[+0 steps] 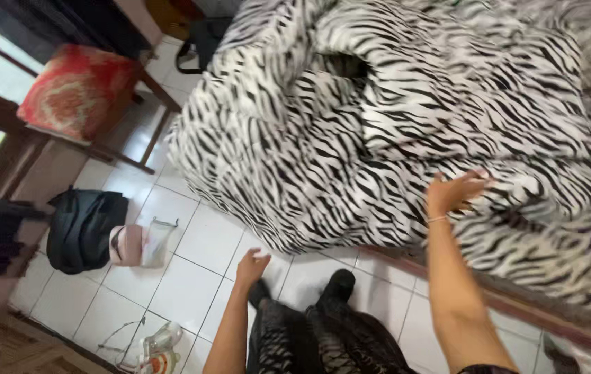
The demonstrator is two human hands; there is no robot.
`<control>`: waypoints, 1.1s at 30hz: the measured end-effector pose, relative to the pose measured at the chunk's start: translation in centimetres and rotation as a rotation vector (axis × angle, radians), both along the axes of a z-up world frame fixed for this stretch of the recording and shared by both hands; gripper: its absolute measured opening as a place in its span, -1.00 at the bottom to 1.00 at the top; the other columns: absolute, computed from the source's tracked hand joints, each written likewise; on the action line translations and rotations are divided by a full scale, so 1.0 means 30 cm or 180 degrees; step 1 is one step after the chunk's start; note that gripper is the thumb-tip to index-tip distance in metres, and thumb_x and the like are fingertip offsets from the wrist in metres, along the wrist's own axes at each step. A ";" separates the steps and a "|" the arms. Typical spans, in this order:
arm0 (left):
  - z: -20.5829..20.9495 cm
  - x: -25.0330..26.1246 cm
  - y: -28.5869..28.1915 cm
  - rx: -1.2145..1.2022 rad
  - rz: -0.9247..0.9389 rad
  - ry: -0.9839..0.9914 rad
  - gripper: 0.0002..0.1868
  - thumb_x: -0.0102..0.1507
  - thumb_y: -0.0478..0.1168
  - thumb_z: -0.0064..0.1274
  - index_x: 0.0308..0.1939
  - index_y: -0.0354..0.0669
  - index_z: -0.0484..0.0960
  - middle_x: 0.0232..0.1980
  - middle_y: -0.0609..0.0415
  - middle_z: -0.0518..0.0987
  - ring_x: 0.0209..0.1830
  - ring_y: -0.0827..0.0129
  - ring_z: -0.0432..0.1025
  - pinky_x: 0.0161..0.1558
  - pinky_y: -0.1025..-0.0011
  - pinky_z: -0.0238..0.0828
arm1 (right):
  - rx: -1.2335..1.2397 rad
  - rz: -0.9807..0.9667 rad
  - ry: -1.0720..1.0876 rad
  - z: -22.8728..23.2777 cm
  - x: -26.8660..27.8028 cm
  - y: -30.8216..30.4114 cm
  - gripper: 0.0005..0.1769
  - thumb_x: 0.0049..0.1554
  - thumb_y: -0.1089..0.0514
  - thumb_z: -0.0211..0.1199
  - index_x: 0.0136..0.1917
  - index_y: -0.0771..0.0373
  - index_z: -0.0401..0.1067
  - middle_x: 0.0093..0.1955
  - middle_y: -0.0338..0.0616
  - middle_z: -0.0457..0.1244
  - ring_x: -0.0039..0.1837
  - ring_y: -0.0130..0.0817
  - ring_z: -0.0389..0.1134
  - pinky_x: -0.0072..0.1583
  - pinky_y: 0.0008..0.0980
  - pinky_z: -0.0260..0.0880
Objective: The person makes a bed by spreading and smoothing a zebra-print duvet across the mattress, straightening the edges by hand, and then placing two pillows and two bolsters at the head of the bed before using a stick-like tool to beat the surfaces.
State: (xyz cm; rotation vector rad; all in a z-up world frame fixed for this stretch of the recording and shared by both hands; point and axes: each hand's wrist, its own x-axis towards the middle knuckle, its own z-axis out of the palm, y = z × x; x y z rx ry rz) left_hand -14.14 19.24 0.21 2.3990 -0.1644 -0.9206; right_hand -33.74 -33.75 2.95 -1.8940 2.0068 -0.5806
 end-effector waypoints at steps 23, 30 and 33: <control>0.471 0.820 0.884 -0.1827 0.0893 -0.1068 -0.67 0.25 -0.21 0.12 0.10 -0.17 0.60 -0.15 0.05 0.70 -0.22 0.43 0.56 -0.22 0.43 0.53 | -0.0672 0.3245 -0.0891 0.046 1.443 0.912 -0.45 -0.01 -0.07 0.47 0.15 0.23 0.44 0.17 0.11 0.31 0.31 0.08 0.25 0.35 0.04 0.12; 0.582 1.203 0.684 -0.1529 -0.0114 -0.0508 -0.62 0.23 -0.25 0.13 0.14 -0.11 0.56 -0.14 0.10 0.71 -0.22 0.44 0.58 -0.23 0.40 0.54 | -0.0450 0.2303 -0.0952 0.069 1.610 0.692 -0.38 0.06 -0.05 0.46 0.28 0.25 0.38 0.25 0.22 0.22 0.30 0.18 0.18 0.35 0.06 0.11; 0.567 1.421 0.639 -0.1306 0.0157 -0.0747 -0.66 0.23 -0.24 0.15 0.10 -0.12 0.60 -0.18 0.09 0.73 -0.28 0.42 0.58 -0.24 0.41 0.55 | -0.0779 0.2090 -0.1076 0.062 1.720 0.609 -0.35 0.07 -0.01 0.46 0.31 0.29 0.33 0.27 0.20 0.23 0.35 0.16 0.17 0.38 0.07 0.08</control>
